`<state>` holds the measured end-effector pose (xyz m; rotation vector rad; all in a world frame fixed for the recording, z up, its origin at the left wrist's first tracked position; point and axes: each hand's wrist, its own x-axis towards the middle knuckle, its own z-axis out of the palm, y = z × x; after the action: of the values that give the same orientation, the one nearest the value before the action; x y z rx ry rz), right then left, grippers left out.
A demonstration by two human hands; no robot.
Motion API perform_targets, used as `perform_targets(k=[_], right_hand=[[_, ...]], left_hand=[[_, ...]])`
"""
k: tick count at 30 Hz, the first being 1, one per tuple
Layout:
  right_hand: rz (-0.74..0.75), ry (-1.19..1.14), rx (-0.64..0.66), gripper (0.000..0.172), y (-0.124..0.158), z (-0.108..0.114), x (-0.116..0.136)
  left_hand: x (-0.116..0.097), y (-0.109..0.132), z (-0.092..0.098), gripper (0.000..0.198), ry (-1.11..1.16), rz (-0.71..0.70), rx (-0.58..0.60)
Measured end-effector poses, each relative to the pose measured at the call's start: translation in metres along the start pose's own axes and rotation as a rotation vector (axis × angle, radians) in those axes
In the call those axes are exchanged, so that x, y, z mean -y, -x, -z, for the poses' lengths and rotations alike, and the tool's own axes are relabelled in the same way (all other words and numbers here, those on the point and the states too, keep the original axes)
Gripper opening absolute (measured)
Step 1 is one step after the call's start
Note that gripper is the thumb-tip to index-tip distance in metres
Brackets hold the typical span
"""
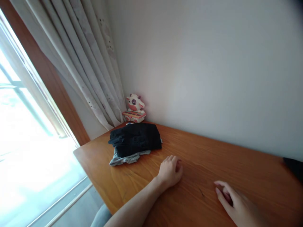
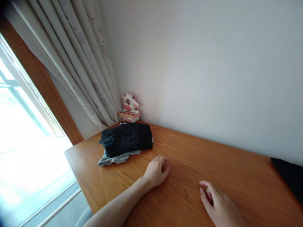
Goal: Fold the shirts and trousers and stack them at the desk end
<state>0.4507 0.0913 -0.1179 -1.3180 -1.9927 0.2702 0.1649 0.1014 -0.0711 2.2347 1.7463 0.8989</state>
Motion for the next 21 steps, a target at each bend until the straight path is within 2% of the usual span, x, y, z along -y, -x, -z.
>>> perform_targets(k=[3,6,8,11,14,17,18,21], right_hand=[[-0.006,-0.013,0.027,0.028,-0.002,0.000,-0.001],[-0.007,-0.026,0.016,0.027,-0.002,-0.002,-0.002],[-0.007,-0.034,0.009,0.027,-0.002,-0.003,-0.004],[-0.006,-0.046,0.013,0.027,-0.001,-0.003,-0.004],[-0.013,-0.047,0.016,0.028,-0.001,-0.002,-0.003],[-0.024,-0.047,0.026,0.027,-0.001,-0.001,-0.001],[-0.027,-0.048,0.033,0.027,-0.002,0.000,-0.001],[-0.031,-0.051,0.046,0.026,-0.002,0.001,0.001]], left_hand=[[0.017,-0.007,0.015,0.024,-0.072,0.154,-0.083],[0.037,-0.009,0.038,0.026,-0.249,0.202,-0.157],[0.048,-0.009,0.054,0.030,-0.385,0.239,-0.239],[0.062,-0.006,0.070,0.043,-0.528,0.369,-0.355],[0.074,-0.003,0.075,0.046,-0.569,0.473,-0.322],[0.082,-0.002,0.073,0.020,-0.522,0.447,-0.252],[0.084,-0.002,0.072,0.019,-0.503,0.433,-0.248],[0.088,-0.004,0.071,0.027,-0.468,0.423,-0.281]])
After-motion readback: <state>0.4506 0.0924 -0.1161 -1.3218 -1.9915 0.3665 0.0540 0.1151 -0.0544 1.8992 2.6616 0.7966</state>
